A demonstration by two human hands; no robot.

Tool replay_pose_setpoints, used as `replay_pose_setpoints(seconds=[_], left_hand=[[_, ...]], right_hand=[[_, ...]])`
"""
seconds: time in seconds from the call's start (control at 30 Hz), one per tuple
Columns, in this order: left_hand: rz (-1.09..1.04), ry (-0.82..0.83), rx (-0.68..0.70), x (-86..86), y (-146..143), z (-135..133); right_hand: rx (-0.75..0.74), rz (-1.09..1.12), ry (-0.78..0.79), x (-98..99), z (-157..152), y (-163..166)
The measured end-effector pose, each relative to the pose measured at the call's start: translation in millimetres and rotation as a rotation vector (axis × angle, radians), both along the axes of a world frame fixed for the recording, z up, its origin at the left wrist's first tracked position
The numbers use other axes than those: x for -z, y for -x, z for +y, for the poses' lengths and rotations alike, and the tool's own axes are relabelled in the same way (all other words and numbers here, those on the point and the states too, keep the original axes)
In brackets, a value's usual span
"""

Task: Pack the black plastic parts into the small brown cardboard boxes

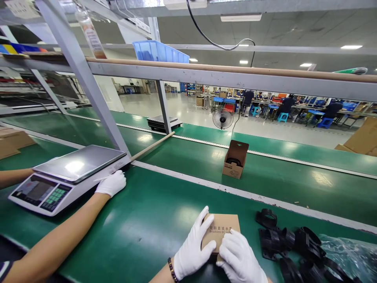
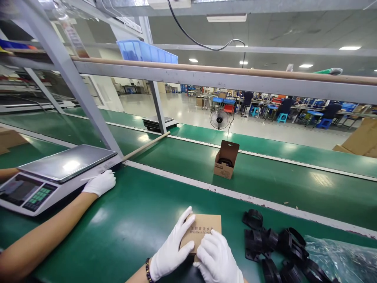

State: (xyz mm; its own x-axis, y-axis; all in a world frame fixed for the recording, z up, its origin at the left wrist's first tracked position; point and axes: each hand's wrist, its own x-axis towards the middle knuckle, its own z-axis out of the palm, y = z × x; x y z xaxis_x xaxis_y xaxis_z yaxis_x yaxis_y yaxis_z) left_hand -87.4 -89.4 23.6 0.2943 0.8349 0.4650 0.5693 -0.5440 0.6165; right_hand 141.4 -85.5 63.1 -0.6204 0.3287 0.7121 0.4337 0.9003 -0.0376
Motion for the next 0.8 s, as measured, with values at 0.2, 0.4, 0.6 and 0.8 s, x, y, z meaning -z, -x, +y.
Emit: replay_pose_setpoints(seconds=[0.2, 0.4, 0.6, 0.8], left_hand=[[0.015, -0.067, -0.027, -3.1, -1, 2], [0.197, -0.181, -0.115, -23.5, 4, -6], [0.472, -0.316, -0.058, -64.8, -39, -3], [0.586, -0.208, -0.226, -66.5, -40, 32]], right_hand=[[0.034, 0.038, 0.002, 10.8, -3, 0], [0.243, 0.327, 0.105, 15.7, -11, 15], [0.364, 0.382, 0.297, 3.0, -9, 25], [0.497, 0.014, 0.041, -26.0, 1, -20]])
